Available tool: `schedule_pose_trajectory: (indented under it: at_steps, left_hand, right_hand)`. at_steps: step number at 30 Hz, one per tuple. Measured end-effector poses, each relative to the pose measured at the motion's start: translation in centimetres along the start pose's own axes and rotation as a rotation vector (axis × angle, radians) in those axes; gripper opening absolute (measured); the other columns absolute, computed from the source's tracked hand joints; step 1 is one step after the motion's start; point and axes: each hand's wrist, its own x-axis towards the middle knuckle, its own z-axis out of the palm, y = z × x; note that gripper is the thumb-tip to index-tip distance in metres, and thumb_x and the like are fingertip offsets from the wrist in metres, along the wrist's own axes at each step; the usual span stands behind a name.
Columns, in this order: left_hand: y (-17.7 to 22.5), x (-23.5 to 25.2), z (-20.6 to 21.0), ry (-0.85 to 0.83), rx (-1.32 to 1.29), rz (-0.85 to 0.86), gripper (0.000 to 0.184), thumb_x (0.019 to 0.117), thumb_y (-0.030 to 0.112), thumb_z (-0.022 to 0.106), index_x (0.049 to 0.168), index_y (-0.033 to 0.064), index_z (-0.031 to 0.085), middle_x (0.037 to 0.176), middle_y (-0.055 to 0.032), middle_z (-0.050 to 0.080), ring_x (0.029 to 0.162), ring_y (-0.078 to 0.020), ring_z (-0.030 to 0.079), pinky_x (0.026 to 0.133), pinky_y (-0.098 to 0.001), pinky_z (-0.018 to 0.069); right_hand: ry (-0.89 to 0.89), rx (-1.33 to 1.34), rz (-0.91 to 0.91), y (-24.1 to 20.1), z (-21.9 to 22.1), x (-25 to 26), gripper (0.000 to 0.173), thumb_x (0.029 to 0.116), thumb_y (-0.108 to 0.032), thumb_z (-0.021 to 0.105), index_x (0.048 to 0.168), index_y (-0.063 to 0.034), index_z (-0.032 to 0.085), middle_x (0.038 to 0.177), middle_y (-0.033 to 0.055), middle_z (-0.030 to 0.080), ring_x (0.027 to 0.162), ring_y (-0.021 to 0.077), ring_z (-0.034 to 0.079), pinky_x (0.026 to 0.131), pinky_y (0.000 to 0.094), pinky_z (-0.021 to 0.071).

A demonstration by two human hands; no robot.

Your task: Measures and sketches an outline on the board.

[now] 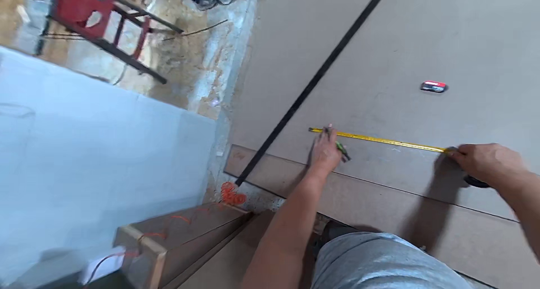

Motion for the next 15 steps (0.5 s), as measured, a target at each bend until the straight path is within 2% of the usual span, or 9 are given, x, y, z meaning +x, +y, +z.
schedule_pose_trajectory:
  at_steps: [2, 6, 11, 15]
  left_hand:
    - [-0.1, 0.2, 0.2, -0.005, -0.018, -0.009, 0.076, 0.0980, 0.052, 0.060, 0.161, 0.0182, 0.034, 0.159, -0.0157, 0.043, 0.143, -0.0362, 0.046, 0.115, -0.0548, 0.0406]
    - [-0.1, 0.5, 0.5, -0.026, -0.042, -0.030, 0.079, 0.0981, 0.051, 0.062, 0.163, 0.0198, 0.028, 0.156, -0.0218, 0.044, 0.140, -0.0445, 0.047, 0.108, -0.0644, 0.0453]
    - [0.5, 0.3, -0.4, -0.044, -0.041, -0.033, 0.079, 0.0994, 0.046, 0.063, 0.162, 0.0147, 0.027, 0.162, -0.0218, 0.036, 0.144, -0.0448, 0.041, 0.113, -0.0645, 0.0388]
    - [0.9, 0.2, -1.2, -0.072, -0.044, -0.027, 0.077, 0.0999, 0.043, 0.064, 0.162, 0.0151, 0.028, 0.163, -0.0173, 0.035, 0.143, -0.0432, 0.044, 0.112, -0.0654, 0.0403]
  right_hand:
    - [-0.021, 0.031, 0.032, -0.2, -0.7, -0.7, 0.040, 0.1057, -0.043, 0.051, 0.099, -0.0106, 0.074, 0.095, 0.0234, 0.072, 0.093, 0.0483, 0.069, 0.071, 0.0715, 0.0517]
    - [-0.052, 0.075, 0.040, 3.9, -0.6, -0.5, 0.052, 0.1013, -0.057, 0.052, 0.092, -0.0106, 0.074, 0.092, 0.0186, 0.072, 0.093, 0.0419, 0.070, 0.075, 0.0685, 0.0538]
    - [-0.087, 0.063, 0.109, 10.6, -0.9, -2.2, 0.057, 0.1002, -0.061, 0.052, 0.086, -0.0088, 0.071, 0.088, 0.0183, 0.070, 0.090, 0.0405, 0.069, 0.074, 0.0662, 0.0532]
    - [-0.097, 0.076, 0.119, 11.6, -0.6, -2.3, 0.056, 0.0995, -0.061, 0.053, 0.087, -0.0106, 0.072, 0.089, 0.0170, 0.071, 0.091, 0.0395, 0.069, 0.073, 0.0656, 0.0531]
